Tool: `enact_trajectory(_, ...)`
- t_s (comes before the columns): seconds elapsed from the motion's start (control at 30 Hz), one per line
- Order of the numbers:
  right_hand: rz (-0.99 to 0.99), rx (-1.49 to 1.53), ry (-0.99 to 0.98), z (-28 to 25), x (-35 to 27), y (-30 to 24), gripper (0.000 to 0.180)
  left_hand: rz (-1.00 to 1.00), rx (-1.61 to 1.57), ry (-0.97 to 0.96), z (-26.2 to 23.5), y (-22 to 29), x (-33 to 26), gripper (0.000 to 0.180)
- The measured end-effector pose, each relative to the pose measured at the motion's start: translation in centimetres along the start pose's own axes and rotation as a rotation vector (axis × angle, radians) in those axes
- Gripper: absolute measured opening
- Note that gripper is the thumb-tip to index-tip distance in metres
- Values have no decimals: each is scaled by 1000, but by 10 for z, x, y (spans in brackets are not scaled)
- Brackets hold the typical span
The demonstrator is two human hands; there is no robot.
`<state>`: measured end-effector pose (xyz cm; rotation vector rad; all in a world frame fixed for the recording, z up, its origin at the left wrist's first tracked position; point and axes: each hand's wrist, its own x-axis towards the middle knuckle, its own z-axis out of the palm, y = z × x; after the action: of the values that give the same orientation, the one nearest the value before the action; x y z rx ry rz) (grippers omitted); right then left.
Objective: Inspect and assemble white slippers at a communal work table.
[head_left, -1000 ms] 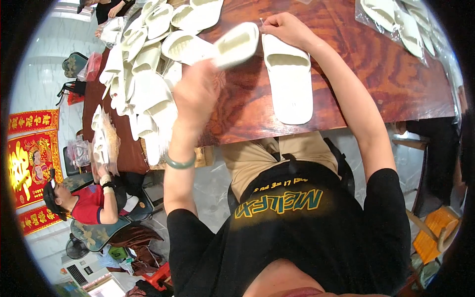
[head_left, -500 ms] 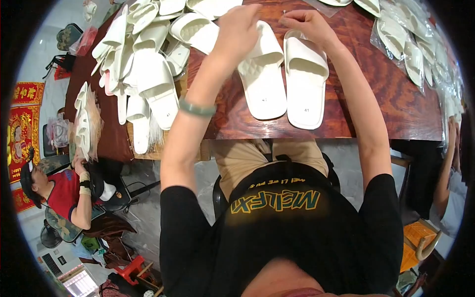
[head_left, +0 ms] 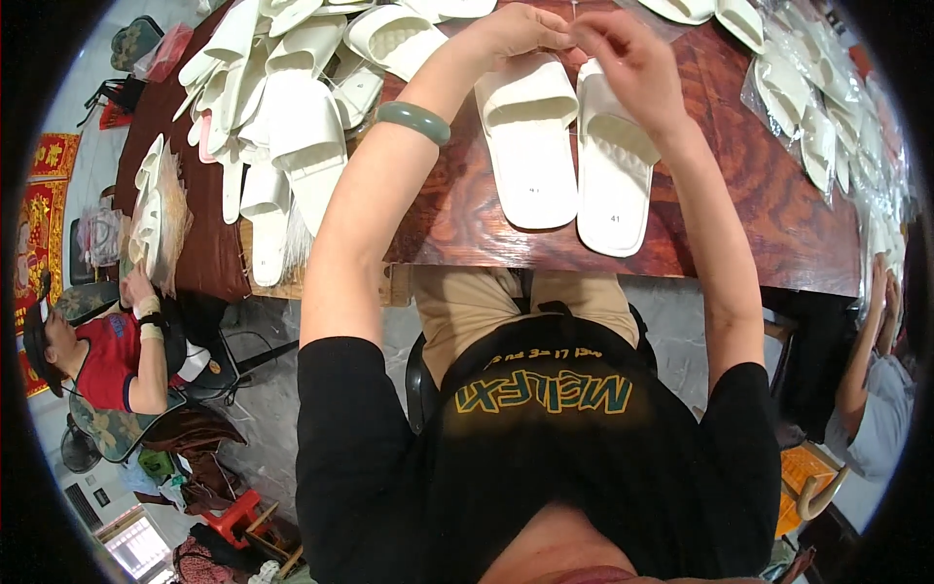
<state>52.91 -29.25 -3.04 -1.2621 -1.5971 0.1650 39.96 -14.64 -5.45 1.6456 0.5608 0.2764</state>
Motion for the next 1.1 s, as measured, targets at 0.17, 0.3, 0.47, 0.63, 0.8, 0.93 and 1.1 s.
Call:
enact_trajectory(0.17, -377, -204, -331, 16, -15, -33, 22, -15, -40, -52, 9, 17, -9, 28)
enact_trajectory(0.3, -468, -489, -115, 53, -24, -29, 17, -61, -156, -93, 13, 20, -11, 29)
enact_trajectory(0.47, -491, -284, -261, 51, -49, -44, 15, 12, -123, -97, 9, 19, -21, 29)
enact_trajectory(0.63, -329, -39, -214, 8, -97, -69, 14, -3, -49, 45, 13, 19, -21, 25)
enact_trajectory(0.8, 152, 81, -2, -12, -133, -72, 10, 37, 11, 130, 33, 12, -8, 24)
enact_trajectory(0.93, 294, -92, 111, -21, -138, -62, 5, 139, 52, 87, 46, 5, 12, 24)
enact_trajectory(1.1, 177, -316, 63, -26, -139, -60, 5, 61, 322, 0, 51, 3, 25, 19)
